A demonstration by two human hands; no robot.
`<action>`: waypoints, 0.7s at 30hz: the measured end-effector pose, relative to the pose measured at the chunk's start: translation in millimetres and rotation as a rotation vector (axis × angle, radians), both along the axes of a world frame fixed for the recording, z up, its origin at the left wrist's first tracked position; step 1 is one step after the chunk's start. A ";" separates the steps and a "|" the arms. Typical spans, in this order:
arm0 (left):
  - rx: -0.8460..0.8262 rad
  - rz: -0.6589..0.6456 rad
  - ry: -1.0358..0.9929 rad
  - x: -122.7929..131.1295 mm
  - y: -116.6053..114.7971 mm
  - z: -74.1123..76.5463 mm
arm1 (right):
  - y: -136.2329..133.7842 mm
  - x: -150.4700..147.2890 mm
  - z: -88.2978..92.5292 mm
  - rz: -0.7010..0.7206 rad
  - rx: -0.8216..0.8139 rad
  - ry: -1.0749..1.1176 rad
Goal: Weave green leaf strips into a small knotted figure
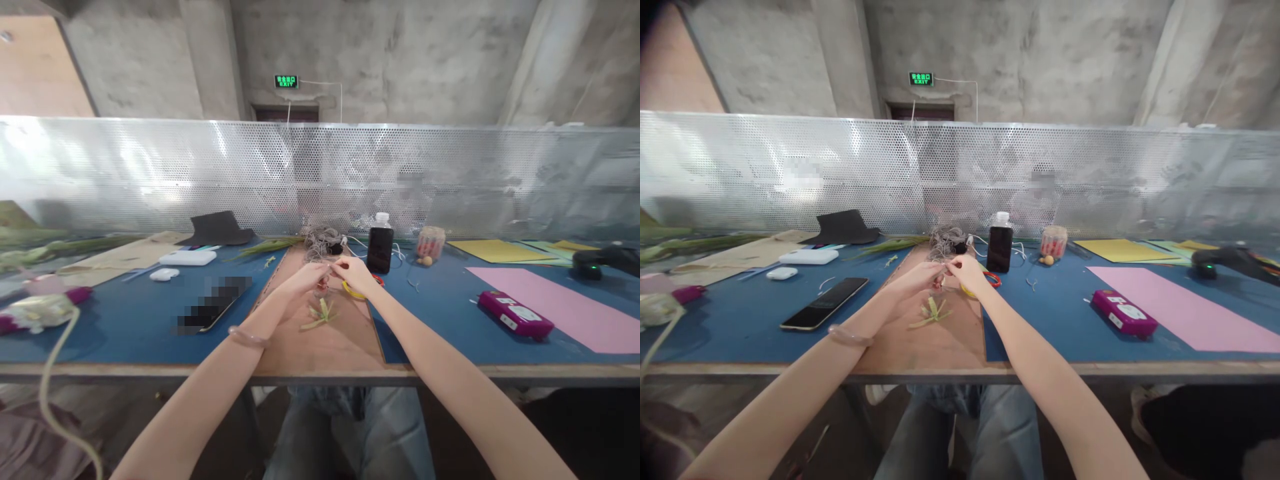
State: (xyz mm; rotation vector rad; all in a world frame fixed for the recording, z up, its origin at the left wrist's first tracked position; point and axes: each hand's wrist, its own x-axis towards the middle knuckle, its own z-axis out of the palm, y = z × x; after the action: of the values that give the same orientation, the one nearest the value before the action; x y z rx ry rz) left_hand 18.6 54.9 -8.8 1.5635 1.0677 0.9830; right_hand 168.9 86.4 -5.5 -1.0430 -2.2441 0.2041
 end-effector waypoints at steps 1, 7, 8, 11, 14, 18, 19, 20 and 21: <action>-0.006 0.000 -0.001 0.1 -0.7 0.6 | -0.2 -0.3 0.2 -0.010 0.026 -0.009; -0.055 -0.012 -0.001 -1.8 -0.6 1.5 | -1.1 -0.5 2.4 -0.006 0.138 -0.084; -0.061 -0.020 -0.003 -1.8 -0.9 2.1 | -1.2 -0.5 2.9 0.001 0.148 -0.099; -0.069 -0.051 -0.013 -0.6 -4.3 5.4 | -1.6 -0.7 4.4 0.016 0.163 -0.135; -0.066 -0.067 -0.018 0.9 -8.6 8.3 | -2.5 -0.9 6.0 0.025 0.165 -0.158; -0.052 -0.084 -0.025 -0.5 -8.5 7.7 | -4.3 0.4 8.3 0.045 0.153 -0.167; -0.047 -0.091 -0.027 -1.4 -7.3 6.9 | -5.0 1.1 8.9 0.052 0.147 -0.167; -0.043 -0.099 -0.030 -2.5 -6.0 6.1 | -5.7 1.9 9.5 0.059 0.139 -0.167; -0.039 -0.109 -0.033 -3.6 -4.6 5.2 | -6.5 2.7 10.0 0.066 0.131 -0.167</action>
State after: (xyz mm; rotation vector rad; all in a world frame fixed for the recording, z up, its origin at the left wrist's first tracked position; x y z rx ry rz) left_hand 15.0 50.3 -3.5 1.5516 0.9628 0.9059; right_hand 171.6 79.9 4.5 -0.9474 -2.4075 -0.0028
